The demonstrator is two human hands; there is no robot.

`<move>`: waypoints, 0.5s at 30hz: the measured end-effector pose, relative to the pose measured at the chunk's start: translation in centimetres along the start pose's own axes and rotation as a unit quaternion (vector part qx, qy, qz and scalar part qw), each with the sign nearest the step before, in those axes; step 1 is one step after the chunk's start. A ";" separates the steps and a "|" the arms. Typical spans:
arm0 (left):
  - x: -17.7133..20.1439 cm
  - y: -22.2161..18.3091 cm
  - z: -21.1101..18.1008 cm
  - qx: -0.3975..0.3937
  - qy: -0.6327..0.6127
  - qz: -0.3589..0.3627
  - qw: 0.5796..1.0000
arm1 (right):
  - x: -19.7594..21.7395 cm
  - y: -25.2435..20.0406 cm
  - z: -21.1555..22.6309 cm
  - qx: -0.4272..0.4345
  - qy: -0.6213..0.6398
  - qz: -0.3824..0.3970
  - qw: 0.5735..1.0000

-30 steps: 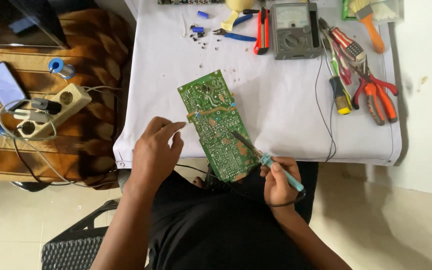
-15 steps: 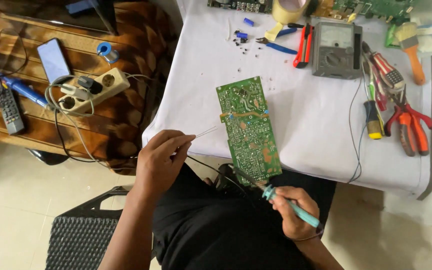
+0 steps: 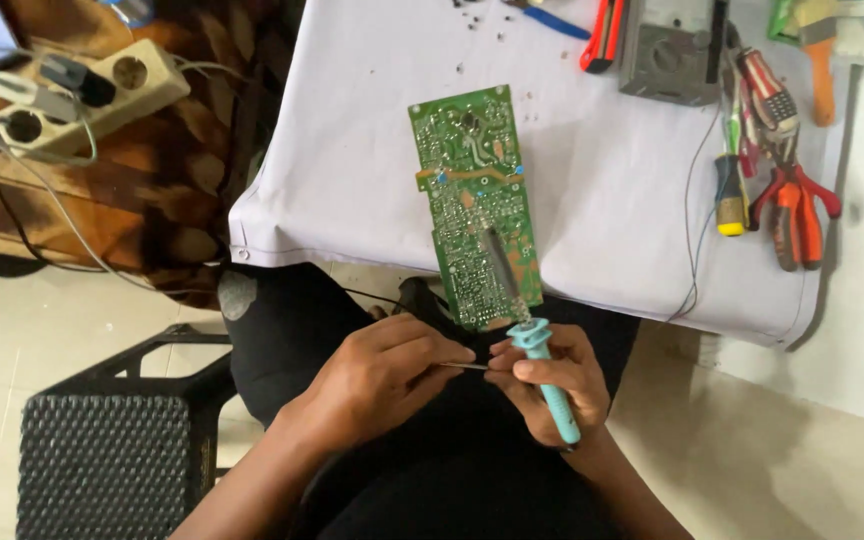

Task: A person is soldering components onto a printed circuit board at a repair bench.

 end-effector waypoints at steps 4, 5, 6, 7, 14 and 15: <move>-2.4 -1.2 0.9 0.178 -0.155 -0.033 0.971 | 0.3 -1.4 -1.1 0.028 -0.016 0.001 0.999; -3.3 -1.3 1.4 0.218 -0.330 -0.030 0.918 | 0.0 -1.5 -1.2 0.044 -0.023 -0.046 0.998; -4.3 -1.4 1.8 0.252 -0.493 -0.027 0.832 | -0.2 -1.6 -1.4 0.059 -0.031 -0.094 0.993; -5.1 -1.3 1.8 0.251 -0.493 -0.025 0.832 | -0.2 -1.6 -1.5 0.059 -0.032 -0.094 0.993; -6.8 1.1 3.1 0.187 -0.411 -0.131 0.883 | 0.8 -2.2 -4.9 0.101 0.041 -0.114 0.987; -6.3 1.6 3.4 0.166 -0.355 -0.164 0.905 | 0.9 -2.3 -5.3 0.108 0.040 -0.116 0.987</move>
Point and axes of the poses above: each hand's wrist, its own y-axis towards the middle knuckle, its own x-axis out of the back of the hand, z = x × y, the point moved 1 cm from there along y, towards the middle knuckle, and after that the axes turned 14 degrees about x, right-handed, at the moved point
